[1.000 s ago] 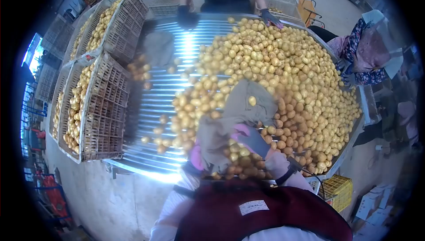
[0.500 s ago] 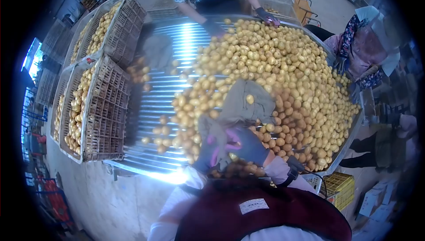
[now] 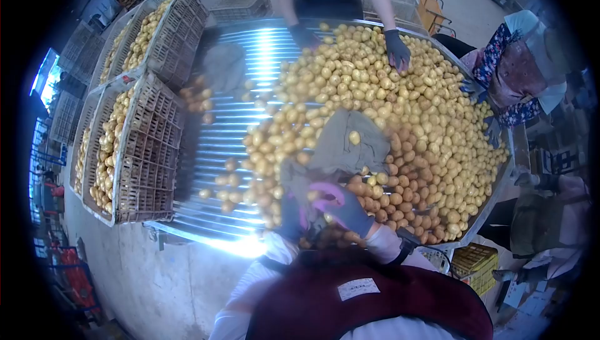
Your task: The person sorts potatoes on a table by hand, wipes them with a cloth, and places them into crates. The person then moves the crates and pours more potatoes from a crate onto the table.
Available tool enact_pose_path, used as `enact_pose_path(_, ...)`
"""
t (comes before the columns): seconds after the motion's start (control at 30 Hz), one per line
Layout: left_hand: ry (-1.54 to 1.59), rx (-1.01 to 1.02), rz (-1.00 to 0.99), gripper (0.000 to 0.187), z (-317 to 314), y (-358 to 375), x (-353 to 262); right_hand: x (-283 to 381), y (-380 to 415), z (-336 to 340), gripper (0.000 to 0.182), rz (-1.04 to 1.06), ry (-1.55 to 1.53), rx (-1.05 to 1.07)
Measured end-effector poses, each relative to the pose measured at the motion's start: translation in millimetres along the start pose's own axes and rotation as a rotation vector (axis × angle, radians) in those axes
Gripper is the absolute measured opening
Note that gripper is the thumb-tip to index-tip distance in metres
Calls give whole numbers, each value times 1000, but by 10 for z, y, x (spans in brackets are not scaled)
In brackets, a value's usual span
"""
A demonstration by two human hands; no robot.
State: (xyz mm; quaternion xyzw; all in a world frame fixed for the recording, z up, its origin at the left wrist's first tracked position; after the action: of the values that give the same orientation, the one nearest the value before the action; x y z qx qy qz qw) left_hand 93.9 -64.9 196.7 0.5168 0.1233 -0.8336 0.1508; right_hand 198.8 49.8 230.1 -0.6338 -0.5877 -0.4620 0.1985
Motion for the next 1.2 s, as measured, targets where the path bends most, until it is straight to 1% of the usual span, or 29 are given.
enact_pose_path(0.07, 36, -5, 8, 41, -20, -9, -6, 11, -15, 25, 43, 92, 14, -43)
enact_pose_path(0.1, 51, -3, 9, 41, -32, -10, -10, -294, -179, 142, 40, 276, 266, -128)
enact_pose_path(0.13, 63, -5, 13, 41, -40, -14, -12, -293, -235, 105, 38, 459, 518, -212)
enact_pose_path(0.23, 90, 2, 14, 42, -43, -18, -37, -159, -153, 233, 36, 512, 1287, -389)
enact_pose_path(0.33, 99, 16, 14, 42, -9, -47, -54, -115, -145, 217, 40, 673, 1384, -431)
enact_pose_path(0.43, 103, 32, 11, 43, 20, -84, -77, -162, -156, 206, 39, 660, 1495, -420)
enact_pose_path(0.53, 114, 39, 15, 43, 39, -105, -89, -225, -135, 185, 39, 669, 1539, -350)
enact_pose_path(0.63, 133, 30, 22, 44, 36, -120, -70, -231, -106, 184, 36, 713, 1489, -311)
enact_pose_path(0.73, 169, 3, 38, 44, 3, -108, -12, -266, -93, 202, 33, 537, 1159, -278)
enact_pose_path(0.83, 222, -38, 59, 45, -34, -92, 89, -251, -70, 160, 32, 414, 903, -269)
enact_pose_path(0.93, 280, -77, 86, 46, -97, -103, 217, -208, -68, 182, 31, 309, 765, -328)
enact_pose_path(1.03, 346, -101, 122, 46, -159, -142, 338, -38, -22, 155, 29, 501, 1015, -366)
enact_pose_path(1.1, 360, -116, 135, 47, -201, -164, 339, -86, -42, 169, 31, 471, 1158, -320)
enact_pose_path(1.13, 323, -132, 94, 47, -100, -186, -94, -119, -66, 182, 32, 458, 1230, -293)
enact_pose_path(1.17, 287, -149, 54, 48, 0, -206, -526, -161, -84, 205, 34, 465, 1205, -281)
enact_pose_path(1.2, 283, -158, 56, 48, 45, -228, -612, -215, -98, 230, 37, 472, 1181, -270)
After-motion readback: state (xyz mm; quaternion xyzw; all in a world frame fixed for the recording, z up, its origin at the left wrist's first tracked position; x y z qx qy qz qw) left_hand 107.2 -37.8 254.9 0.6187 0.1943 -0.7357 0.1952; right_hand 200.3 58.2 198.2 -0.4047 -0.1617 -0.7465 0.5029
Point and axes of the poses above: each hand's wrist, its own y-axis away from the middle knuckle, its own z-axis out of the back of the hand, x = y × z, the point moved 3 cm from there along -y, towards the middle knuckle, and after that the axes turned 1 degree about -x, right-handed, at the moved point
